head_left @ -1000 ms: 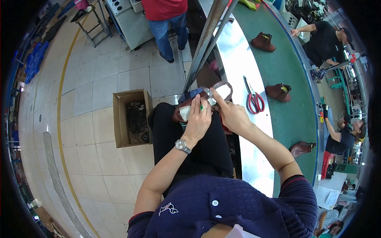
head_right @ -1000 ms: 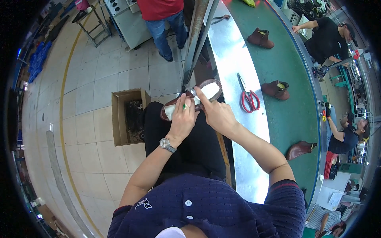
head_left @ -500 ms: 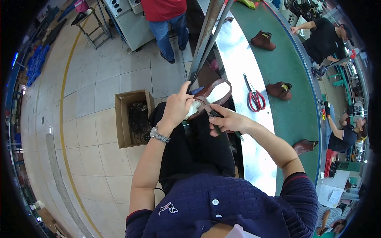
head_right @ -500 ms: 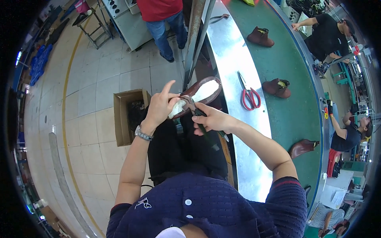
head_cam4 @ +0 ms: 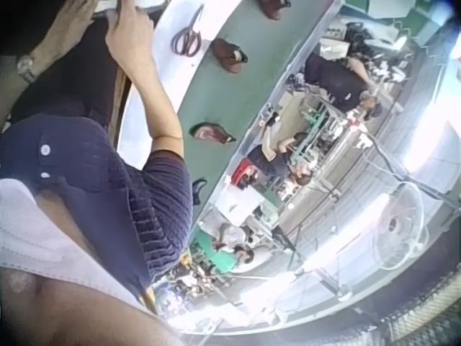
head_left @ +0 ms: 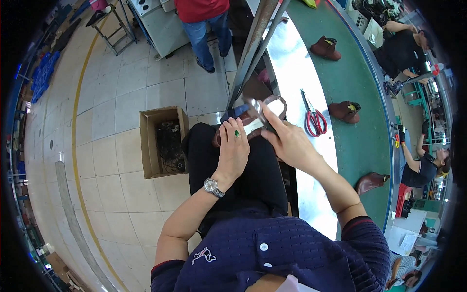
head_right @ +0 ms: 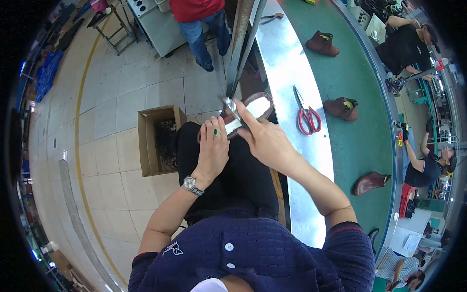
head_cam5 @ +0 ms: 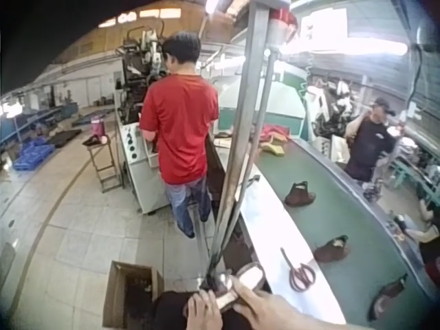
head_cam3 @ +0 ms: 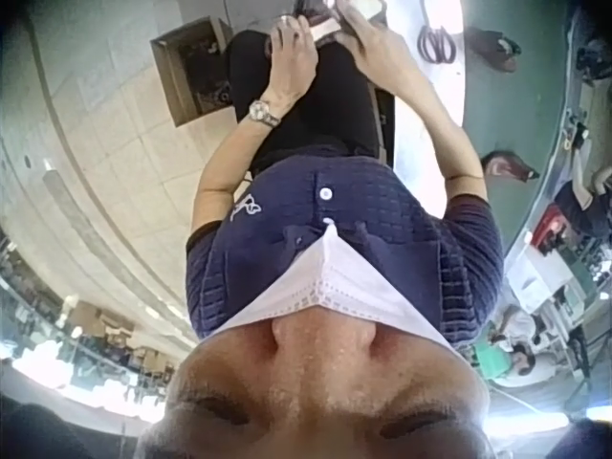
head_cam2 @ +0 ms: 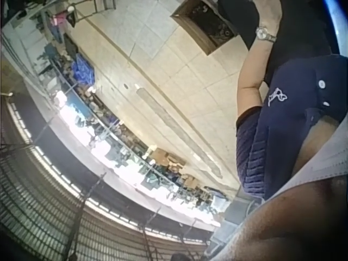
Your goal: Adjusting and stretching shoe uppers onto lasts using pliers and hand tools.
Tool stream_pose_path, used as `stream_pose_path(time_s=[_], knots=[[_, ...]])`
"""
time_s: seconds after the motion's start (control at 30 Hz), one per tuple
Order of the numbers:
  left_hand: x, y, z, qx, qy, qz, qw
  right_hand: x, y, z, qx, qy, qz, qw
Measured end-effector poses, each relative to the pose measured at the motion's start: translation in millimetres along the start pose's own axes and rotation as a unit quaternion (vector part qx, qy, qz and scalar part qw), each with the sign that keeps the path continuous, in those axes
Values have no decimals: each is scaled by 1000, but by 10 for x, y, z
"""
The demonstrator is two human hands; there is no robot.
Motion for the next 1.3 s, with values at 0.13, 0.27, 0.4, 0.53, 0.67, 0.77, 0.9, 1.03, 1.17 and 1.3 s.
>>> stream_pose_path(time_s=[0.13,0.27,0.4,0.53,0.67,0.77,0.9,1.03,1.17,1.3], knots=[[-49,75,16,-10,9,-45,999,-208,484,-58,53,15,74,996],[13,109,114,-59,3,30,998,-19,320,-83,-7,-22,40,999],[151,78,73,-69,-24,241,968,-185,675,1,21,32,26,999],[314,-98,89,3,-104,229,968,-87,476,-59,60,0,53,997],[333,-69,133,-19,-82,236,968,-37,661,-25,-22,5,3,1000],[366,-72,166,-34,-54,246,967,-25,606,-89,53,20,13,998],[339,-152,113,-32,-81,317,944,82,605,-27,-23,1,-23,999],[342,-183,-45,42,-134,330,934,-98,833,49,1,69,-29,997],[169,-63,-314,141,-94,202,965,-259,670,412,-11,87,-126,988],[-157,185,-545,49,-47,185,980,-607,660,1091,-151,181,-129,963]])
Point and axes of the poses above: each hand's wrist, its own z-axis away from the middle knuckle, its own y-axis out of the palm, x = y × z, the point moved 3 cm from there along -z, towards the middle knuckle, and after that the axes turned 3 degrees about z, right-handed, at the moved point
